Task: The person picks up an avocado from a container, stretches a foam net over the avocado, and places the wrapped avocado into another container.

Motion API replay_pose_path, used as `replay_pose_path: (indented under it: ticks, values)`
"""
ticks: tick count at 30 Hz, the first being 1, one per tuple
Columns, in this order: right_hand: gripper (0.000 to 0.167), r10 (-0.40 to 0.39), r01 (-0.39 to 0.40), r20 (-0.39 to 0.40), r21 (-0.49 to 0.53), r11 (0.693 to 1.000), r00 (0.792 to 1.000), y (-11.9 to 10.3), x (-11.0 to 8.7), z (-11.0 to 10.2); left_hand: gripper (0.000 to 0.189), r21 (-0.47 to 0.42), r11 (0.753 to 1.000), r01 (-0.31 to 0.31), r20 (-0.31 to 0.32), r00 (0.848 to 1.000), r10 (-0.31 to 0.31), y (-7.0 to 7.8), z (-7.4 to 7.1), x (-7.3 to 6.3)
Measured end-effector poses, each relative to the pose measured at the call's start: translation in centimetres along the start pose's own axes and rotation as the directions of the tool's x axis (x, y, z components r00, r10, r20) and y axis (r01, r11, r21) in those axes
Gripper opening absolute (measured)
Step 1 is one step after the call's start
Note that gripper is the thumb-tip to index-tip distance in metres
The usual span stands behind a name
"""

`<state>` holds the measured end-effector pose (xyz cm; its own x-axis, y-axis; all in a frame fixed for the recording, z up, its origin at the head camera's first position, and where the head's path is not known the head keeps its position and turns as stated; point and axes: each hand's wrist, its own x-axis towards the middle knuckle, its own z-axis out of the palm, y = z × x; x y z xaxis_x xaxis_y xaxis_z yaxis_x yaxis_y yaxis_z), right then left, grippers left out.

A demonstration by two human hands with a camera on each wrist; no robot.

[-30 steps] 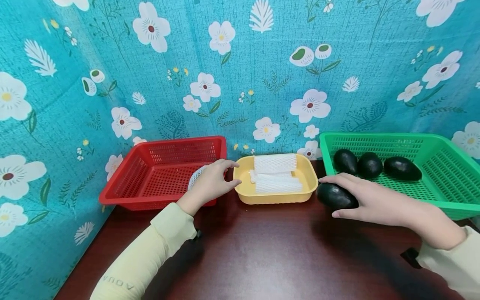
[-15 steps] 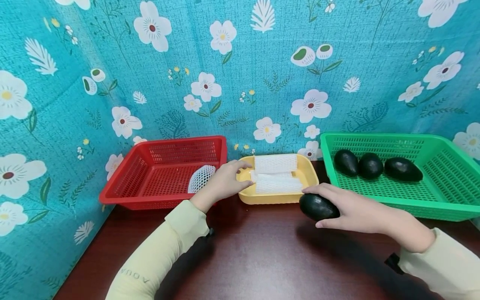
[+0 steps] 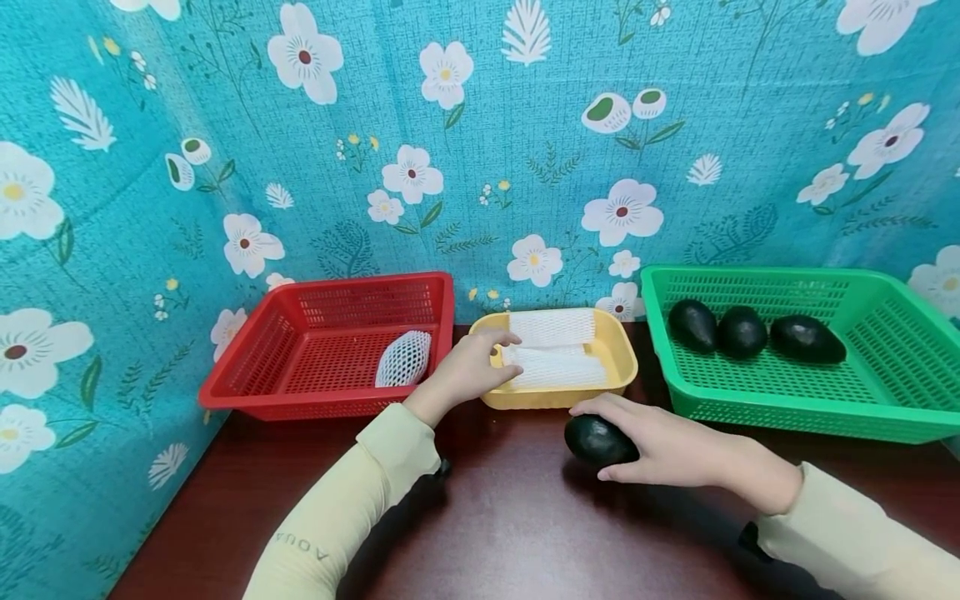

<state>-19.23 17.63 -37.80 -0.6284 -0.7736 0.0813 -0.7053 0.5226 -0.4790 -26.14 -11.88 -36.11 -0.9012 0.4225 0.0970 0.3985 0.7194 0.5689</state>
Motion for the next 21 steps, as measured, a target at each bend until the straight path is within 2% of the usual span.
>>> replay_pose_path:
  ticks: [6,12,17,21]
  values:
    - [0.062,-0.040,0.040,0.012,0.035,0.999,0.999,0.1,0.4,1.3,0.046,-0.027,0.999,0.022,0.029,0.999,-0.021,-0.2,1.3,0.6]
    - [0.063,-0.047,0.043,0.059,0.063,0.997,0.997,-0.2,1.1,2.4,0.044,0.010,0.999,0.049,0.035,0.998,-0.049,-0.4,2.2,1.1]
    - [0.062,-0.112,0.111,0.035,0.031,0.993,0.993,-0.1,1.3,3.2,0.043,0.021,0.997,0.080,0.040,0.996,-0.081,-0.5,2.5,1.3]
    - [0.063,-0.123,0.123,0.024,0.010,0.992,0.992,-0.1,1.5,3.6,0.043,0.036,0.994,0.103,0.037,0.994,-0.104,-0.6,2.8,1.5]
